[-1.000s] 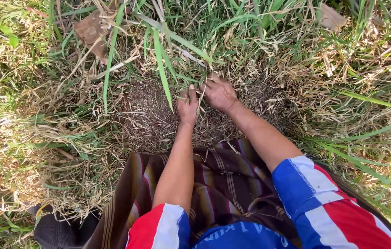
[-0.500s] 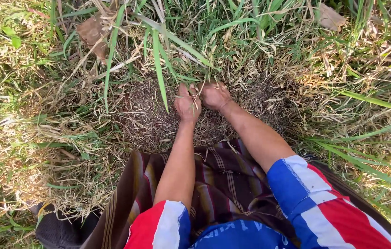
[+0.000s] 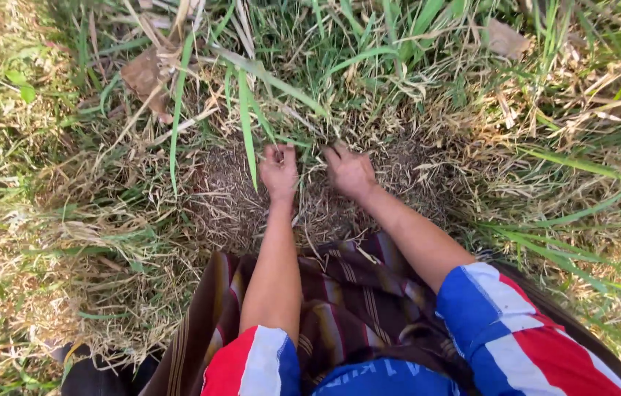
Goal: The person clears away dried grass by hand and then pulls up green grass from the ground.
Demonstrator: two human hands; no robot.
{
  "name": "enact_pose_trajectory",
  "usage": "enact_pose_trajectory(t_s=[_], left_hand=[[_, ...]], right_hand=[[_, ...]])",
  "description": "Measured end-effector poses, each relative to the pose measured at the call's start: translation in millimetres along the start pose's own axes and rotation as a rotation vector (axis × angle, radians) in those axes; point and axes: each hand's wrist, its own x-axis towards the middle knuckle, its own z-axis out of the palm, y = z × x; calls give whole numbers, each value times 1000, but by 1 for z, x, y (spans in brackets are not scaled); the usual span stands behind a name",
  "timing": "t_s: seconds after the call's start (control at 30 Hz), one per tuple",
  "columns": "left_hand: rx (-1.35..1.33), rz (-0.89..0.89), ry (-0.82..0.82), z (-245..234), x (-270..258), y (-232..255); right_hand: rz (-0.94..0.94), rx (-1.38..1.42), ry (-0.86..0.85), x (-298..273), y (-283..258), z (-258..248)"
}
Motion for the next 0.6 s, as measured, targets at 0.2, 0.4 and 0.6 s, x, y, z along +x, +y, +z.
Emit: enact_pose_trajectory(t_s=[0.2,0.4,0.6], left_hand=[[537,18,88,-15,-8,-18],[504,-121,-96,10,-22,47],[852,-235,-205,25,-13,24]], right_hand=[[168,34,-112,23,4,20],[98,-24,-42,21,0,24],[-142,-73,-64,16,0,-2]])
